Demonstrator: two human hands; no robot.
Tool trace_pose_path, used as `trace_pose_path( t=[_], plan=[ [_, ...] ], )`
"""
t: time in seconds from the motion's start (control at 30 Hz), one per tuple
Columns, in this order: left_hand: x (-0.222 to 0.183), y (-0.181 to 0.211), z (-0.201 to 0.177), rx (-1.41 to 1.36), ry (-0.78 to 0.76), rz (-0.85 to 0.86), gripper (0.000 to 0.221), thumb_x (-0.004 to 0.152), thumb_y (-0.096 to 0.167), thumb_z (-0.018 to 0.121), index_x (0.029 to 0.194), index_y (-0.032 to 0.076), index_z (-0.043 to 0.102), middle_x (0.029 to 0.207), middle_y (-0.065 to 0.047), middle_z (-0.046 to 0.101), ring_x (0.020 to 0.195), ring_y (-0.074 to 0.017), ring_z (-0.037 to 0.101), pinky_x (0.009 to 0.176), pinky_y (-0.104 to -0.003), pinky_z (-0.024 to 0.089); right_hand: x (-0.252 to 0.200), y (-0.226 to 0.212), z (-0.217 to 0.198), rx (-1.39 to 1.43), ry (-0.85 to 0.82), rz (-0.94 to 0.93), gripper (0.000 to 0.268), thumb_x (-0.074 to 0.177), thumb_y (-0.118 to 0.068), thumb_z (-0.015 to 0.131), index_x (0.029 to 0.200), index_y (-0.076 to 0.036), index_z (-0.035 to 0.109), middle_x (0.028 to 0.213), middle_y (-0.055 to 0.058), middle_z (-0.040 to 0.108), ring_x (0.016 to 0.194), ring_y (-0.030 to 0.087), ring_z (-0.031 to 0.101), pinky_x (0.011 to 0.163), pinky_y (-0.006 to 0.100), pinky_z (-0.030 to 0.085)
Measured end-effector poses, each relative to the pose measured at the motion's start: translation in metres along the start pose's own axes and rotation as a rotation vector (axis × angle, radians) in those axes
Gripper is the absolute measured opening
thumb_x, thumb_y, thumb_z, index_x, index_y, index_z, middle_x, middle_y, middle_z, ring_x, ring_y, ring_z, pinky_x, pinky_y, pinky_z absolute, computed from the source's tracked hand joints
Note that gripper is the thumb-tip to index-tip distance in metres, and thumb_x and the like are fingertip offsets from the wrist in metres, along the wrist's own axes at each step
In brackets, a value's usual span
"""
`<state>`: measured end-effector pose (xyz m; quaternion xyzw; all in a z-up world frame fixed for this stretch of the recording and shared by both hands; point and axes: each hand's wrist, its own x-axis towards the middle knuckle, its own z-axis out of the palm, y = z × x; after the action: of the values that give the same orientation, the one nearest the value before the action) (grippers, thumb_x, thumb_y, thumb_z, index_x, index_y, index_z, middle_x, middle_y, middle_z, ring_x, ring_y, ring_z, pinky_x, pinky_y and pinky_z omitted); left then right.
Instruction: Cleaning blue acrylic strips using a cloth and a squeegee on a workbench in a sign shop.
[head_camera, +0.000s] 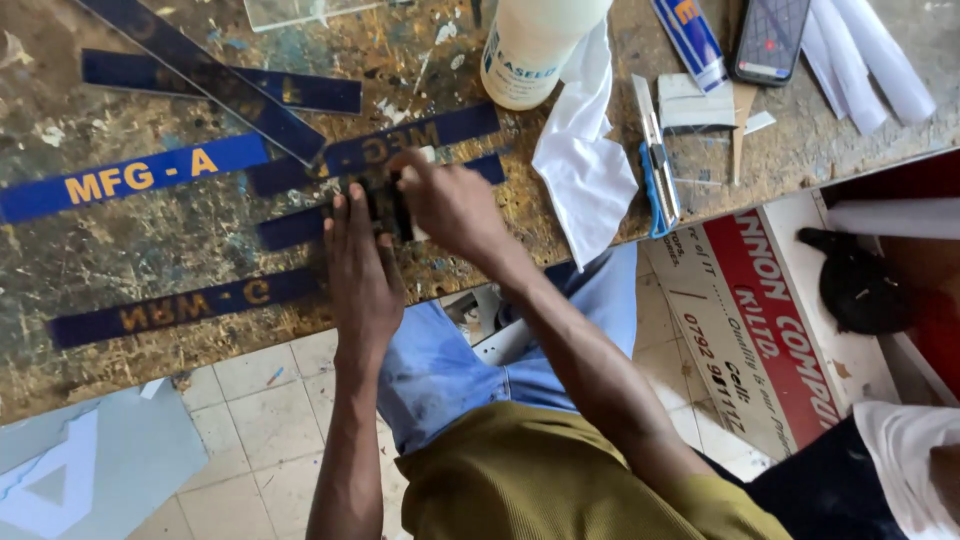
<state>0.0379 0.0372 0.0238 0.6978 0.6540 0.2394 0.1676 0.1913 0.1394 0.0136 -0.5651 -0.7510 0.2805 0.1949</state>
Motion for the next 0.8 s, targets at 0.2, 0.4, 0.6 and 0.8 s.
trace_pose_path(
  t=[0.2,0.4,0.6,0.8],
  plan=[
    [-0.001,0.0,0.001,-0.004,0.016,0.006,0.057,0.132,0.025,0.033,0.182,0.004,0.019,0.187,-0.019,0.026,0.172,-0.0432,0.028,0.145,-0.064,0.024,-0.025,0.069,-0.06,0.176,0.038,0.057,0.032,0.111,-0.032,0.07,0.143,-0.029,0.067,0.117,0.027,0.082,0.111,0.06,0.075,0.098,0.071,0.057],
    [-0.002,0.002,0.003,0.011,0.057,0.038,0.062,0.131,0.035,0.033,0.181,0.0,0.022,0.183,-0.026,0.033,0.169,-0.047,0.032,0.143,-0.063,0.024,-0.056,0.085,-0.113,0.081,0.136,0.181,0.03,0.112,-0.034,0.069,0.142,-0.034,0.07,0.115,0.022,0.084,0.11,0.057,0.076,0.1,0.068,0.057],
    [-0.014,0.006,0.011,-0.089,0.149,0.006,0.075,0.127,0.052,0.046,0.185,0.009,0.024,0.183,-0.027,0.037,0.168,-0.0502,0.034,0.14,-0.066,0.025,-0.104,0.063,-0.135,0.437,0.238,0.029,0.04,0.118,-0.033,0.071,0.156,-0.024,0.064,0.153,0.023,0.071,0.146,0.052,0.062,0.121,0.061,0.048],
    [-0.063,0.085,0.026,-0.81,-0.274,-0.146,0.049,0.117,0.058,0.05,0.098,0.022,0.077,0.086,-0.001,0.078,0.088,-0.0211,0.078,0.093,-0.042,0.062,-0.154,0.067,-0.101,0.893,0.09,0.09,0.082,0.113,-0.032,0.078,0.179,-0.015,0.033,0.103,0.006,0.075,0.09,0.011,0.069,0.084,0.028,0.064]
  ],
)
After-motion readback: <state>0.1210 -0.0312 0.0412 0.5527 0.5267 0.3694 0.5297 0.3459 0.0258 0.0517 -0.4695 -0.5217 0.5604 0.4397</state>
